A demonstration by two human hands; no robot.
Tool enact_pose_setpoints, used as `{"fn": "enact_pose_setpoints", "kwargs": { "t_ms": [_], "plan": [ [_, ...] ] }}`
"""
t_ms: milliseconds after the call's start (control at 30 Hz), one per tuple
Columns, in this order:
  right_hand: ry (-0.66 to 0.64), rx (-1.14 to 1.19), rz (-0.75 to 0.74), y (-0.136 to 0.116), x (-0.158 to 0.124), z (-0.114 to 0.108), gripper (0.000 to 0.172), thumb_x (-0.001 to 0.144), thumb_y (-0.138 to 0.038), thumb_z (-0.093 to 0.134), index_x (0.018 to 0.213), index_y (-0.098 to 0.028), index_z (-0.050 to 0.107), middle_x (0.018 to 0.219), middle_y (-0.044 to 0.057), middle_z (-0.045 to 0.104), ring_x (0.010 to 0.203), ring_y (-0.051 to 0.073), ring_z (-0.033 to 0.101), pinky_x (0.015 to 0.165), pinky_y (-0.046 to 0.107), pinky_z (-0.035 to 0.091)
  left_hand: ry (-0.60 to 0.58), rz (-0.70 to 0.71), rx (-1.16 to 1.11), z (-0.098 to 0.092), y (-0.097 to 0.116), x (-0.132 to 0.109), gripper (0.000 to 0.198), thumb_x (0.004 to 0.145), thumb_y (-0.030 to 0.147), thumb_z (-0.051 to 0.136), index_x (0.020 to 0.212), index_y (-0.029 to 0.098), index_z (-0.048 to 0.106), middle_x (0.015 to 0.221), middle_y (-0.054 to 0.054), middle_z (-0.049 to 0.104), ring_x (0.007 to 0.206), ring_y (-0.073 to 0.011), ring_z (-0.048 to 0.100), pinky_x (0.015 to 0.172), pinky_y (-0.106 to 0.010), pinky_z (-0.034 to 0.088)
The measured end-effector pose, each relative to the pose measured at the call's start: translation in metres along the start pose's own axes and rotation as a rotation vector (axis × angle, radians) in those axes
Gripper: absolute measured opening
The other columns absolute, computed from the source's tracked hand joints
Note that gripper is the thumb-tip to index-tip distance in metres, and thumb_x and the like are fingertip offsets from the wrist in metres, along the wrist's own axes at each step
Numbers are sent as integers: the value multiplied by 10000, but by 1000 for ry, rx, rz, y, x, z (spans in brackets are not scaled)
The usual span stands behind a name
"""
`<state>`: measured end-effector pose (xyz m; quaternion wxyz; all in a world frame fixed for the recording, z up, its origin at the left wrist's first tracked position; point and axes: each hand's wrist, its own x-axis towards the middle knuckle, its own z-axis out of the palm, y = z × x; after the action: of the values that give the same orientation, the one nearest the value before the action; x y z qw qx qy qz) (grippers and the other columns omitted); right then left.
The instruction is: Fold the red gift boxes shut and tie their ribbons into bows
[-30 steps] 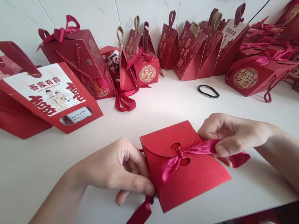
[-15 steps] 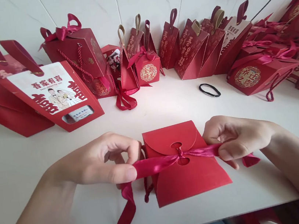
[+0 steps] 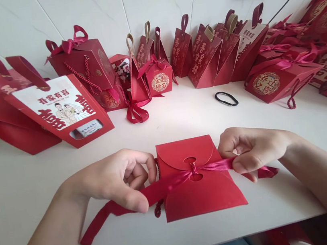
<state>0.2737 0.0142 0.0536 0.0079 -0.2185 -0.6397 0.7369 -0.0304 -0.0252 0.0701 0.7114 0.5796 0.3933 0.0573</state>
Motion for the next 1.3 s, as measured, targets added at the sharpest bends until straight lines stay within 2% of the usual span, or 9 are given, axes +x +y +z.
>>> {"fn": "enact_pose_setpoints", "kwargs": {
  "t_ms": [100,200,333,467,633,767,933,1133,1300],
  "plan": [
    [-6,-4,-1,0,0,-1,301,730,-229,608,515,-165,407,435,-72,423,345,58,485,330,122,318,-51,15,30,-1,1,1,406,598,388,824,579,151,495,438,76,309,406,-34,239,375,-189,171],
    [-9,-5,-5,2,0,-2,325,739,-229,610,512,-167,387,441,-71,428,325,44,452,338,123,331,-65,60,5,-1,1,0,471,660,408,794,520,146,429,468,47,359,421,-38,295,385,-189,190],
    [-37,36,-22,6,1,-5,426,770,-351,681,524,-174,381,458,-82,383,335,35,370,330,142,347,-151,43,-129,-1,1,-3,410,744,428,751,609,152,480,547,-17,568,463,-114,537,452,-202,393],
    [-60,58,-91,7,3,-3,526,759,-430,748,514,-171,361,453,-95,293,378,20,239,316,144,215,-227,75,-168,-1,2,-5,358,787,453,713,703,136,568,719,-129,714,620,-183,666,609,-257,513],
    [-53,8,-150,7,4,-2,606,724,-516,773,493,-175,328,471,-102,187,427,30,189,368,182,181,-163,86,-142,2,-2,1,439,758,551,719,768,123,624,435,-44,600,400,-135,557,420,-192,433],
    [-54,-33,-130,9,3,-4,567,752,-522,749,518,-165,376,480,-88,256,433,33,223,375,187,163,-117,81,-182,5,-4,6,397,773,494,731,671,127,621,366,2,535,345,-104,508,403,-174,435],
    [-76,-30,-138,8,3,-6,517,787,-439,738,527,-148,398,479,-81,296,432,24,242,380,172,165,-160,101,-178,4,0,9,327,788,422,739,674,120,685,583,-72,697,537,-138,657,552,-187,522],
    [-109,37,-79,8,4,-6,488,788,-425,742,548,-151,417,475,-83,339,397,18,264,344,160,177,-192,92,-169,0,-6,12,269,778,400,752,766,131,765,716,-97,742,666,-173,695,617,-208,543],
    [-104,41,-5,13,3,-10,466,761,-458,762,579,-144,469,496,-70,431,389,26,334,332,139,289,-217,92,-197,-1,-7,17,236,767,387,764,765,152,781,739,-77,753,694,-162,709,677,-192,543]
  ]
}}
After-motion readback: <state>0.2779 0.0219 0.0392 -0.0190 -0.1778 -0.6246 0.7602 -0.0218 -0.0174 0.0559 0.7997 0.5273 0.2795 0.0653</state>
